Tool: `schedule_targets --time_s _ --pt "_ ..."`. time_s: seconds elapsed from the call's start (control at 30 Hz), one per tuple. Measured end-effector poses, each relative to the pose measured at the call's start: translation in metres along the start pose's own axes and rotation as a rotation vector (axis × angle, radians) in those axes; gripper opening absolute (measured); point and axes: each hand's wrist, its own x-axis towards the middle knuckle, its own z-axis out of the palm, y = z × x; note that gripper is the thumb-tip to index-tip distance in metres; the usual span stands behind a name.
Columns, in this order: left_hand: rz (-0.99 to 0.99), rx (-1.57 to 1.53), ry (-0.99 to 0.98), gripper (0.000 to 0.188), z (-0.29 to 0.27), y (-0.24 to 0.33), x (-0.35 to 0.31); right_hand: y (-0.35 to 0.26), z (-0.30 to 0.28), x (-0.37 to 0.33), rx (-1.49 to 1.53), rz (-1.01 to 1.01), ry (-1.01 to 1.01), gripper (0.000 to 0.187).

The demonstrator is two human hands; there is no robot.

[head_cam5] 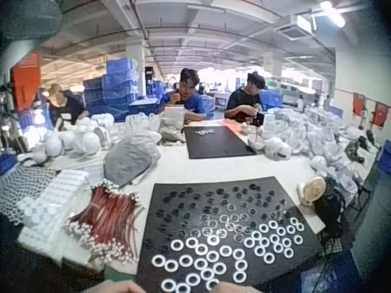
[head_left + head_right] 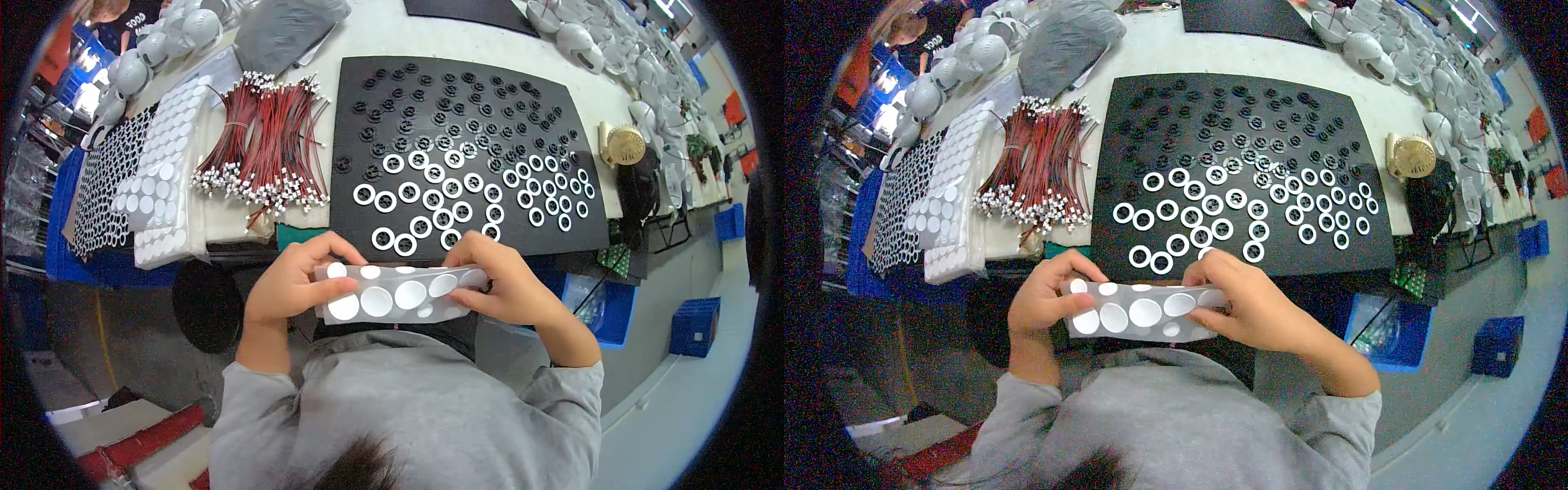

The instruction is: The person repeatedly peels white circular stickers from a sheet and places them onto a black tray with circular indentations. The person handles the sticker sheet and the tray by hand, working continuously across the tray's surface.

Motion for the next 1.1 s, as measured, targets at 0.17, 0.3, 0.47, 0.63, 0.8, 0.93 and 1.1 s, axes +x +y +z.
schedule_targets --time_s 0.17,0.3,0.47,0.63,0.8,0.93,1.1 --pt "0.326 0.583 0.181 0.038 0.002 0.014 -0.005 0.001 0.011 -0.004 0.119 -0.047 -0.017 0.018" --pt "0.419 0.818 0.070 0.049 0.025 0.025 0.000 -0.004 0.016 -0.003 0.065 0.020 -0.046 0.018" --pt "0.384 0.719 -0.019 0.020 0.048 0.017 0.018 -0.012 0.018 -0.006 0.018 -0.087 -0.005 0.015" --pt "0.235 0.467 -0.132 0.017 0.048 0.011 0.020 -0.004 0.023 -0.015 -0.207 -0.386 0.140 0.021" --pt "0.172 0.371 -0.243 0.017 0.042 0.005 0.021 0.007 0.024 -0.017 -0.151 -0.471 0.149 0.019" --pt "0.101 0.269 -0.315 0.017 0.043 0.003 0.023 0.010 0.024 -0.016 -0.113 -0.567 0.268 0.010" --pt "-0.006 0.202 -0.071 0.020 0.031 -0.009 0.018 0.015 -0.016 -0.030 0.114 -0.379 0.615 0.004"
